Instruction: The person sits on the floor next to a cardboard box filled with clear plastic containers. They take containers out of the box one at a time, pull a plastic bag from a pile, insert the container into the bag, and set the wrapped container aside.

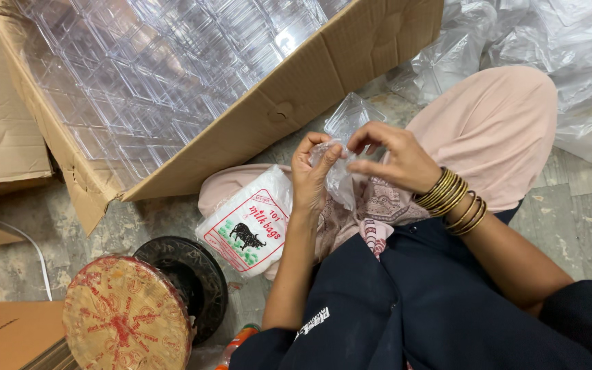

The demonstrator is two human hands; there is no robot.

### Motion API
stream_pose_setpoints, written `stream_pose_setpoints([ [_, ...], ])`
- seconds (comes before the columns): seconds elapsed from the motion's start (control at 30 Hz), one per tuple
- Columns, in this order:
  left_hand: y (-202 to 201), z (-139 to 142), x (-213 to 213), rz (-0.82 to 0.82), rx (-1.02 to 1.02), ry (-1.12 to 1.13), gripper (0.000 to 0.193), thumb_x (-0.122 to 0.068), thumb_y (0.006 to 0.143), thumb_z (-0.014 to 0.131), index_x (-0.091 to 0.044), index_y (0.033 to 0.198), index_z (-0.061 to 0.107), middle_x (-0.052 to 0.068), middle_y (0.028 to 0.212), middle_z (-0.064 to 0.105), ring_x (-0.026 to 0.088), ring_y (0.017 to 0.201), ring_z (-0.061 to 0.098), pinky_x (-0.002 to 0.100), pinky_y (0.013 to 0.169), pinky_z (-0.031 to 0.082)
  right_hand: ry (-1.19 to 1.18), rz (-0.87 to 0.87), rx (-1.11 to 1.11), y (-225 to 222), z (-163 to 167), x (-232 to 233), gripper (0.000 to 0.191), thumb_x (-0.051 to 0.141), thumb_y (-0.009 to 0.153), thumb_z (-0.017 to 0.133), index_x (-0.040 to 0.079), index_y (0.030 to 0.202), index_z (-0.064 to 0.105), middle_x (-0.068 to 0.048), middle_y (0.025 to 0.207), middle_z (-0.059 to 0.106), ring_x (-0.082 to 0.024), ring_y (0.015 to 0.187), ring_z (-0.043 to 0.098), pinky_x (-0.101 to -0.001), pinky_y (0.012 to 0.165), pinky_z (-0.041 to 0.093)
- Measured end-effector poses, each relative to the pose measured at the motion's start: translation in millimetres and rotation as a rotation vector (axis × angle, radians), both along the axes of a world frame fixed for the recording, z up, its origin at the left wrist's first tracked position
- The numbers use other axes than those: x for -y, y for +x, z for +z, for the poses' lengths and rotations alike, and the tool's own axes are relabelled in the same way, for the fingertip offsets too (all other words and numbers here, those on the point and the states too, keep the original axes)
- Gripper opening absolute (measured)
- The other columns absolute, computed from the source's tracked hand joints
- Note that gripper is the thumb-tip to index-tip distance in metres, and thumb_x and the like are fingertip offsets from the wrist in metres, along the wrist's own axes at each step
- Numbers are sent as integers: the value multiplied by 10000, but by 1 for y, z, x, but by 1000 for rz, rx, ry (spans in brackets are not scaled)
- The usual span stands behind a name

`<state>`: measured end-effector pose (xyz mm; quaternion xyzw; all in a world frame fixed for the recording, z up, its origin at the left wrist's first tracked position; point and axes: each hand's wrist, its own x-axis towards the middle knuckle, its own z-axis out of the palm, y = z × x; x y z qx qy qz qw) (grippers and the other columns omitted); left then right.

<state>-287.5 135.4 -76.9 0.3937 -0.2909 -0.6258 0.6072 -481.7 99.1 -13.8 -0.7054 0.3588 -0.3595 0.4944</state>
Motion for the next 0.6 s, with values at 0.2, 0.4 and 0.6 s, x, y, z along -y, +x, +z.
stream_pose_setpoints([
  [0.2,2,-9,-1,43,5,33,150,-110,945,819,-65,973,679,2,944,641,73,890,573,235,822,455,-131,-100,-127,9,2,-3,113,98,974,710,-5,1019,720,-105,978,731,-195,848,722,-307,746,563],
  [0.4,-6,-14,-6,-29,46,26,183,-199,906,802,-68,979,696,30,976,707,98,914,639,263,857,517,-326,-135,-228,0,-24,-7,88,58,967,687,-13,1017,703,-142,1000,712,-288,909,697,-372,821,544],
  [0.6,-10,-31,1,-304,52,44,251,-273,956,785,-79,1104,727,-14,866,638,75,798,530,261,693,406,247,-162,243,-19,-53,-5,235,131,1230,545,10,1033,589,-43,992,684,-96,836,567,-236,811,473],
])
